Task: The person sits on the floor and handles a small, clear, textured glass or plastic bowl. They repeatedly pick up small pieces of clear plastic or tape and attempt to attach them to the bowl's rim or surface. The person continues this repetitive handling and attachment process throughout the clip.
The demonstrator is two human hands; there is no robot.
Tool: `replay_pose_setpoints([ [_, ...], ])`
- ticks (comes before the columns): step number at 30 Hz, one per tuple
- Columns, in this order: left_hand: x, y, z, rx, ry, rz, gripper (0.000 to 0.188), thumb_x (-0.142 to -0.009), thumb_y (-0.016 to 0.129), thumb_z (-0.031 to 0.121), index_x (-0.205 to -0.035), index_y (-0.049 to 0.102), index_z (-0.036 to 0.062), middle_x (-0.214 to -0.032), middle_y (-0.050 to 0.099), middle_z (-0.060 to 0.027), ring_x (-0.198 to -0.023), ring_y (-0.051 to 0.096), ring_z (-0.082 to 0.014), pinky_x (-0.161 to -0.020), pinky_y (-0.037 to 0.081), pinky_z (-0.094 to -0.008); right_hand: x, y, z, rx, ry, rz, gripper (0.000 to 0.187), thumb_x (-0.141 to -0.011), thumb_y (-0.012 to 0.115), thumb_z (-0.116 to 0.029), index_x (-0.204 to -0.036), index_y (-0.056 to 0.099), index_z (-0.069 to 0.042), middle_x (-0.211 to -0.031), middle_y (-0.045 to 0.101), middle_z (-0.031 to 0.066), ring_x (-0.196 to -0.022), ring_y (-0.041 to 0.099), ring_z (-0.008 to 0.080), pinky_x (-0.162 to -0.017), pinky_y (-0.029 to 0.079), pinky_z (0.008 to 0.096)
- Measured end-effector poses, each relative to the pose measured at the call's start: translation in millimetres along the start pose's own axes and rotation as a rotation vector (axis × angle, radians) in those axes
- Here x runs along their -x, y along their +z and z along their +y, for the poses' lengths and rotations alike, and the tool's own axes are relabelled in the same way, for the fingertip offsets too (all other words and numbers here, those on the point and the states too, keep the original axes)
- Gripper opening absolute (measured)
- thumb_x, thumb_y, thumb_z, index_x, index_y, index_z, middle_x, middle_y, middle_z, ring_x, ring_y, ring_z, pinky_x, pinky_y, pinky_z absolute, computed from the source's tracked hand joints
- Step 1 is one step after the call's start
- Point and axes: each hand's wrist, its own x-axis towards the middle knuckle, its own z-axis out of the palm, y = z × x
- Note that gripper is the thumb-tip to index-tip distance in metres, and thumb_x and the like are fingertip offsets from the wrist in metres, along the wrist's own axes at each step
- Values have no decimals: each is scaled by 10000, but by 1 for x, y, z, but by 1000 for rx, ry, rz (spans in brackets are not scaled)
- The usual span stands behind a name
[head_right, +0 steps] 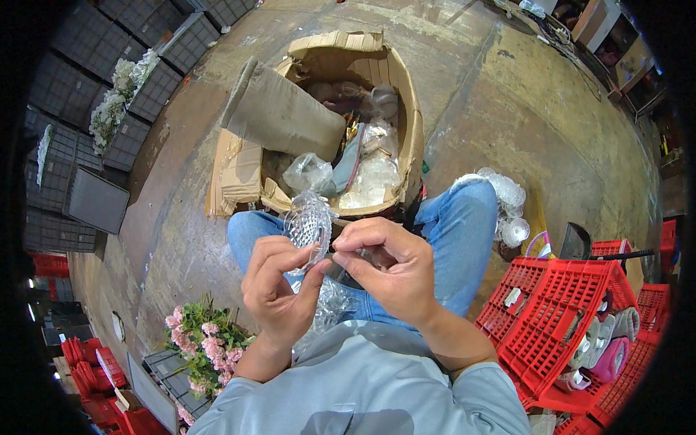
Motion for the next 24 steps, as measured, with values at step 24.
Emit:
replay_pose_setpoints([
  [24, 5, 2, 3, -50, 38, 4, 314, -717, 898, -70, -996, 775, 3, -870, 666, -85, -821, 615, -224, -698, 480, -318, 2, 3, 0, -5, 1, -16, 198, -877, 732, 151, -1026, 708, 24, -1112, 687, 143, -1011, 697, 177, -878, 587, 298],
])
